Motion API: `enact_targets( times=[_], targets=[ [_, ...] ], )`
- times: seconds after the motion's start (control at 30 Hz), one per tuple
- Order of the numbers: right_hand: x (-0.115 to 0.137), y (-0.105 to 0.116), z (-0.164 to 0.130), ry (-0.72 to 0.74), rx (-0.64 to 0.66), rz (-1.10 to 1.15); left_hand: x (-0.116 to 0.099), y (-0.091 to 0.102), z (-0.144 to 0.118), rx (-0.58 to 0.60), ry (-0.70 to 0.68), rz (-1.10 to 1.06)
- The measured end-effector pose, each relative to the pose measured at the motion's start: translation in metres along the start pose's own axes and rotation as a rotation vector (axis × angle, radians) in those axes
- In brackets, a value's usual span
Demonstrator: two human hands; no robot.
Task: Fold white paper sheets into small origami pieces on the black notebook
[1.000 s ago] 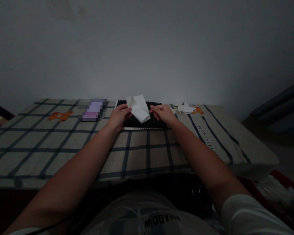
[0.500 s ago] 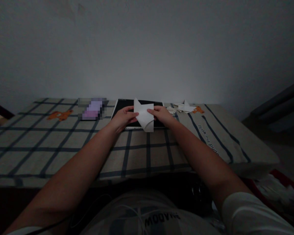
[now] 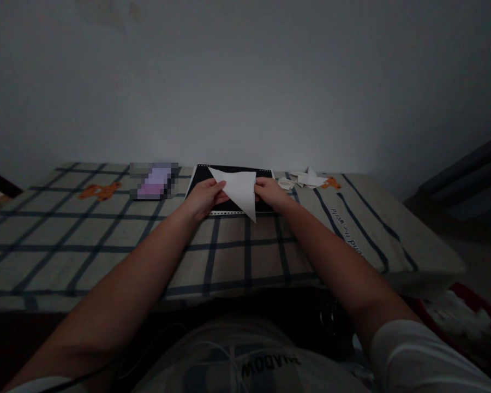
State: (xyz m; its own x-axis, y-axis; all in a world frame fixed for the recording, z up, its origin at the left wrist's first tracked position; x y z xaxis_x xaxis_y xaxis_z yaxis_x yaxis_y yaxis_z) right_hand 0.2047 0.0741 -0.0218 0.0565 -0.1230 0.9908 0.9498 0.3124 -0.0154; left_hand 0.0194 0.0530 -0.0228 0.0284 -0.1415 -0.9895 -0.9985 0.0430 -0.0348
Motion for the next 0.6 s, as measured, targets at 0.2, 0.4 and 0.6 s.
enact_targets(
  times=[0.2,0.4,0.6],
  targets=[
    [0.004,0.000,-0.003,-0.014,-0.036,-0.030,0.001,0.005,0.003,-0.035,-0.035,-0.002],
    [0.001,0.002,-0.001,-0.064,-0.042,0.016,0.001,0.008,0.006,-0.052,-0.080,-0.002],
    [0.003,0.015,0.002,0.012,-0.208,-0.010,-0.002,0.008,0.005,-0.077,-0.149,0.012]
  ],
)
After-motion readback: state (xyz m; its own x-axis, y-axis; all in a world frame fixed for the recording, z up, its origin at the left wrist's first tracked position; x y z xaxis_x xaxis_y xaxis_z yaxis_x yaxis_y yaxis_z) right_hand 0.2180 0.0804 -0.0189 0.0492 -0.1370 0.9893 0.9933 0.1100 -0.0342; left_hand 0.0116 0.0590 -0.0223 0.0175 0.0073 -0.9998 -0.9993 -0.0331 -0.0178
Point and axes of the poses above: each hand's wrist, its own z-axis towards the middle knuckle, its own y-axis out of the back of the hand, x = y × z, the point moved 5 cm from there along z, towards the middle knuckle, and after that the axes turned 12 degrees about z, right-handed, at the moved point
